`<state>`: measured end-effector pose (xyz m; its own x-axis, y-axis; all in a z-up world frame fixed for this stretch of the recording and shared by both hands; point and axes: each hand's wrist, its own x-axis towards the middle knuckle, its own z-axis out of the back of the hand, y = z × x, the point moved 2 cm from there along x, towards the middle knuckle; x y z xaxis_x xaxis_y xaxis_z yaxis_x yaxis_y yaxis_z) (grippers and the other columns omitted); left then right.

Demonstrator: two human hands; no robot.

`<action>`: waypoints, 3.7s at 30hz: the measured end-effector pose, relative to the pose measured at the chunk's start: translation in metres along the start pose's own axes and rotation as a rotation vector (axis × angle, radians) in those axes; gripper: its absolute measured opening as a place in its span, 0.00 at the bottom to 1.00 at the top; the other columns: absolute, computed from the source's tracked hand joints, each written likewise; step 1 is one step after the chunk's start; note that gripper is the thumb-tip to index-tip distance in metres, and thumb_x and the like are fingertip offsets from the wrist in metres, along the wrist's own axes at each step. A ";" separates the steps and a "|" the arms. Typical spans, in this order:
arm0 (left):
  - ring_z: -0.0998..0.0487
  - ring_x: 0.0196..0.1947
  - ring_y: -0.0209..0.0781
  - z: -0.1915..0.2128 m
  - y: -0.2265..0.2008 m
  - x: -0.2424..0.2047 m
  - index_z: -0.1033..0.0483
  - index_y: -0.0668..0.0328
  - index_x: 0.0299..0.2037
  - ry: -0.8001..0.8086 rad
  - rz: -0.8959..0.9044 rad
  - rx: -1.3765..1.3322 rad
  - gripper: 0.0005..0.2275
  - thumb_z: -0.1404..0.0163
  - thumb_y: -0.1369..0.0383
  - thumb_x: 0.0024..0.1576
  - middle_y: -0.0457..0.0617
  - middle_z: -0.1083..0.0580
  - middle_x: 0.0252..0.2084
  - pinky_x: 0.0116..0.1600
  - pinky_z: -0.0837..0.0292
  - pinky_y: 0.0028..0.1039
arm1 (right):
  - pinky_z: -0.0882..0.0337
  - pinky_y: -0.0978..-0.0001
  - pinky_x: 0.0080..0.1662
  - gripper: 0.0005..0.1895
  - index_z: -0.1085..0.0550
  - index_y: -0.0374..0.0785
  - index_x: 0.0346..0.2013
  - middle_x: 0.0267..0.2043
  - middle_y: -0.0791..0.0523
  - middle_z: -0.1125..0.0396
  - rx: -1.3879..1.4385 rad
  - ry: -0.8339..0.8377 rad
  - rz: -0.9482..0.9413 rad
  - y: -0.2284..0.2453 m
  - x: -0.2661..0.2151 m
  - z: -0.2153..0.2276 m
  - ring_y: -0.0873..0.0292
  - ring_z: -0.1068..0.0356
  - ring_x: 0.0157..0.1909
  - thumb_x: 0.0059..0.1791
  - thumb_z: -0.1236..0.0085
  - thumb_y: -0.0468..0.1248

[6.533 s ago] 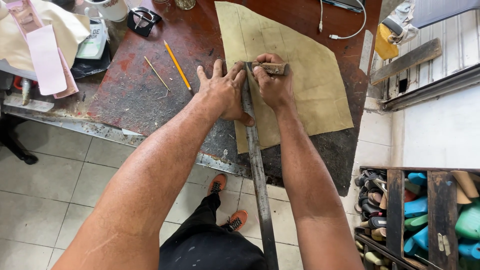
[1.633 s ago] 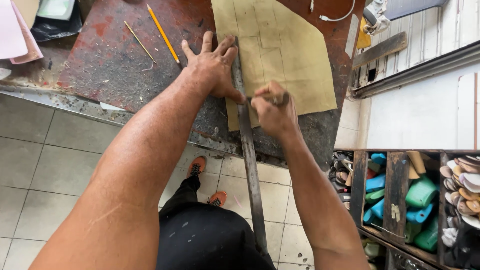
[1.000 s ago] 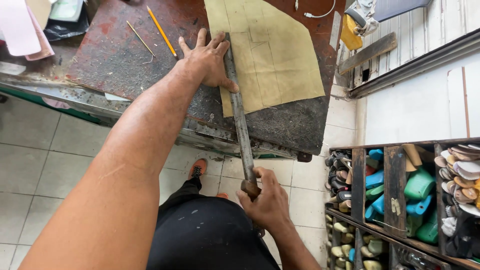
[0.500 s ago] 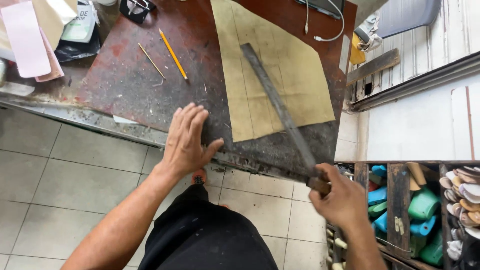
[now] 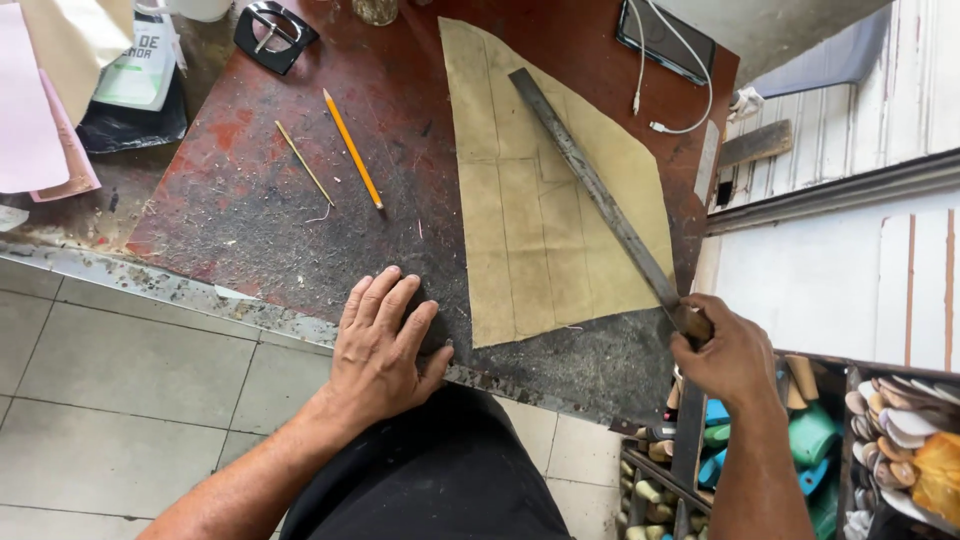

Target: The person uses a metal ruler and a utility knife to cut a straight line on a piece of tan material. They then use scissors to trim the edges of the cut piece.

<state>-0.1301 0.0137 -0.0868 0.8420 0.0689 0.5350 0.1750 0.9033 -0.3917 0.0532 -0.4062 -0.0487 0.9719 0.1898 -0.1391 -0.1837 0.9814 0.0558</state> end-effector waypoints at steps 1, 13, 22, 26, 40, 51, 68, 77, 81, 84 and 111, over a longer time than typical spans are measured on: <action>0.30 0.64 0.65 0.001 -0.004 0.000 0.23 0.55 0.51 0.015 0.026 0.004 0.23 0.41 0.52 0.50 0.59 0.28 0.57 0.70 0.43 0.55 | 0.24 0.49 0.47 0.28 0.25 0.68 0.53 0.33 0.55 0.24 -0.022 0.021 -0.019 -0.013 0.011 -0.005 0.45 0.22 0.43 0.38 0.35 0.56; 0.25 0.36 0.47 -0.066 -0.080 0.036 0.25 0.50 0.37 -0.003 -0.117 0.078 0.03 0.52 0.68 0.56 0.45 0.26 0.33 0.45 0.30 0.37 | 0.25 0.42 0.45 0.25 0.20 0.49 0.51 0.31 0.47 0.26 0.069 -0.172 0.231 0.014 0.130 0.030 0.36 0.25 0.41 0.44 0.34 0.54; 0.28 0.28 0.44 -0.088 -0.073 0.046 0.28 0.48 0.29 0.313 -0.140 0.233 0.04 0.50 0.72 0.54 0.42 0.29 0.26 0.38 0.30 0.34 | 0.41 0.73 0.36 0.06 0.21 0.35 0.43 0.26 0.63 0.45 0.708 -0.279 0.382 0.031 0.154 0.046 0.69 0.45 0.31 0.51 0.37 0.28; 0.30 0.31 0.43 -0.051 -0.077 0.040 0.30 0.46 0.23 0.436 -0.100 0.167 0.09 0.50 0.68 0.56 0.42 0.30 0.28 0.41 0.32 0.35 | 0.36 0.78 0.34 0.06 0.24 0.36 0.51 0.21 0.59 0.42 1.153 -0.121 0.512 0.042 0.163 0.050 0.66 0.38 0.26 0.61 0.49 0.30; 0.23 0.42 0.54 0.064 -0.046 0.011 0.20 0.49 0.31 0.367 0.268 -0.052 0.08 0.44 0.63 0.42 0.48 0.22 0.34 0.48 0.29 0.50 | 0.20 0.54 0.42 0.07 0.23 0.22 0.42 0.40 0.39 0.28 1.379 0.500 1.245 0.248 0.119 0.018 0.50 0.24 0.39 0.48 0.40 0.20; 0.42 0.70 0.64 -0.006 0.045 0.066 0.24 0.46 0.54 -0.039 0.388 0.148 0.20 0.38 0.63 0.49 0.55 0.33 0.63 0.64 0.58 0.78 | 0.25 0.64 0.41 0.09 0.21 0.26 0.43 0.38 0.47 0.27 1.288 0.496 1.135 0.307 0.139 -0.027 0.60 0.29 0.40 0.48 0.35 0.24; 0.60 0.76 0.66 -0.027 0.073 0.087 0.21 0.20 0.50 0.287 0.438 0.142 0.13 0.52 0.56 0.56 0.55 0.46 0.75 0.62 0.70 0.87 | 0.24 0.67 0.56 0.08 0.24 0.38 0.46 0.48 0.53 0.25 1.106 0.602 1.161 0.304 0.149 -0.035 0.57 0.25 0.50 0.52 0.42 0.30; 0.60 0.76 0.67 -0.027 0.073 0.090 0.23 0.18 0.54 0.342 0.470 0.126 0.15 0.58 0.56 0.61 0.55 0.48 0.77 0.64 0.75 0.85 | 0.26 0.69 0.55 0.06 0.24 0.40 0.45 0.49 0.54 0.26 1.069 0.640 1.151 0.308 0.146 -0.027 0.61 0.26 0.51 0.53 0.43 0.30; 0.60 0.76 0.69 -0.030 0.072 0.087 0.24 0.17 0.55 0.343 0.423 0.162 0.14 0.59 0.54 0.62 0.56 0.49 0.77 0.63 0.73 0.87 | 0.30 0.73 0.44 0.07 0.25 0.40 0.44 0.45 0.54 0.27 0.900 0.586 1.199 0.313 0.142 -0.016 0.64 0.29 0.42 0.53 0.45 0.27; 0.60 0.76 0.71 -0.033 0.071 0.082 0.23 0.21 0.56 0.272 0.378 0.193 0.15 0.59 0.54 0.62 0.59 0.48 0.77 0.62 0.74 0.88 | 0.29 0.70 0.47 0.07 0.26 0.39 0.43 0.46 0.52 0.26 0.853 0.565 1.233 0.316 0.144 -0.014 0.60 0.28 0.44 0.52 0.45 0.28; 0.63 0.76 0.75 -0.033 0.069 0.077 0.24 0.22 0.59 0.256 0.380 0.232 0.17 0.61 0.52 0.63 0.61 0.47 0.77 0.62 0.71 0.88 | 0.27 0.62 0.52 0.08 0.27 0.38 0.40 0.44 0.52 0.28 0.850 0.466 1.388 0.302 0.142 -0.006 0.53 0.26 0.48 0.47 0.43 0.26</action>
<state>-0.0360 0.0674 -0.0976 0.9271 0.3311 0.1757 -0.2611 0.9067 -0.3312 0.1347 -0.0823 -0.0571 0.0061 0.9758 0.2184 -0.5225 -0.1831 0.8327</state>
